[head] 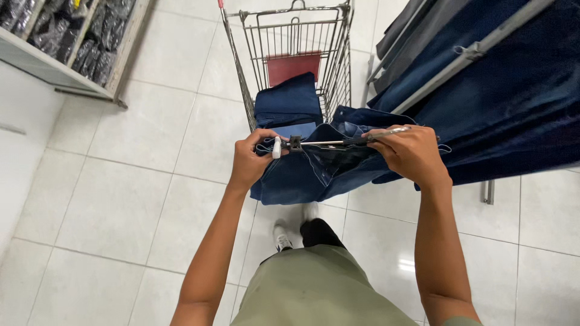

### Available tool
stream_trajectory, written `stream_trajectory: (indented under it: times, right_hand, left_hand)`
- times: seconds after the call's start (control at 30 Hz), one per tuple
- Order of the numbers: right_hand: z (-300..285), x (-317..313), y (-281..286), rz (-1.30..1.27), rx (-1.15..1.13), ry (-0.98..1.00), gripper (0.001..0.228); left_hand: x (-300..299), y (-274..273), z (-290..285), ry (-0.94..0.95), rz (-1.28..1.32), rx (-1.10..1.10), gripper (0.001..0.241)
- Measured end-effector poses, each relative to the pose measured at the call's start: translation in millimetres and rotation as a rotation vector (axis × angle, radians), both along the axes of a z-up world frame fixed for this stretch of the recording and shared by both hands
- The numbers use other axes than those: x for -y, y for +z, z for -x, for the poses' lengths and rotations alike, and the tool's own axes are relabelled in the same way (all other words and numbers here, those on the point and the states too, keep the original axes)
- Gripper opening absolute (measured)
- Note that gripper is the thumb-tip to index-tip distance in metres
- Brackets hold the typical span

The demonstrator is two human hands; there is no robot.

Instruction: The person picks up a pair of jeans from a shopping cart, attaches it to a hanger with clips, and then hangs the jeans on a clothing rack.

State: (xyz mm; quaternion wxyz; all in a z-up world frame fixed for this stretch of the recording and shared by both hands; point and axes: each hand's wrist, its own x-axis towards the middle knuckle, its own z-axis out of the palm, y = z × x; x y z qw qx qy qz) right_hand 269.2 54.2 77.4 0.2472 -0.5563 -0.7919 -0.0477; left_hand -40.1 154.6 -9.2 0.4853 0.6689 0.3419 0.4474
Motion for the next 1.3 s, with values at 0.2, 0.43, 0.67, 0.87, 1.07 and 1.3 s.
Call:
stream_trajectory:
  times: [0.2,0.43,0.67,0.87,1.07,1.3]
  right_hand:
    - [-36.8,-99.2,-64.4,0.133,-0.042,0.023,0.006]
    - [-63.8,-176.8,-137.4,0.3,-0.003,-0.014,0.005]
    - [-51.9,-184.6,-197.9,0.539,-0.197,-0.044,0.062]
    - [-22.5,-195.6,-206.4,0.375,-0.312,-0.216,0.025]
    - [26.1,-259.9,-170.9,0.517,-0.391,0.362,0.049]
    - [39.7,-262.6,-177.2,0.623,-0.294,0.429,0.031]
  left_hand:
    - [-73.3,-87.0,-21.1,0.092,0.151,-0.088,0.033]
    - [-123.6,-86.0,-53.7,0.142,0.31,-0.176,0.025]
    - [-147.5,-126.0,-58.1,0.046,0.332,-0.213,0.028]
    - [-164.1,-150.2,-51.3,0.062,0.353,-0.21,0.03]
    - [-163.7,-162.8,-46.9,0.021,0.254,-0.218,0.029]
    - [-146.1,-162.3,-45.5,0.076,0.104,-0.258,0.024]
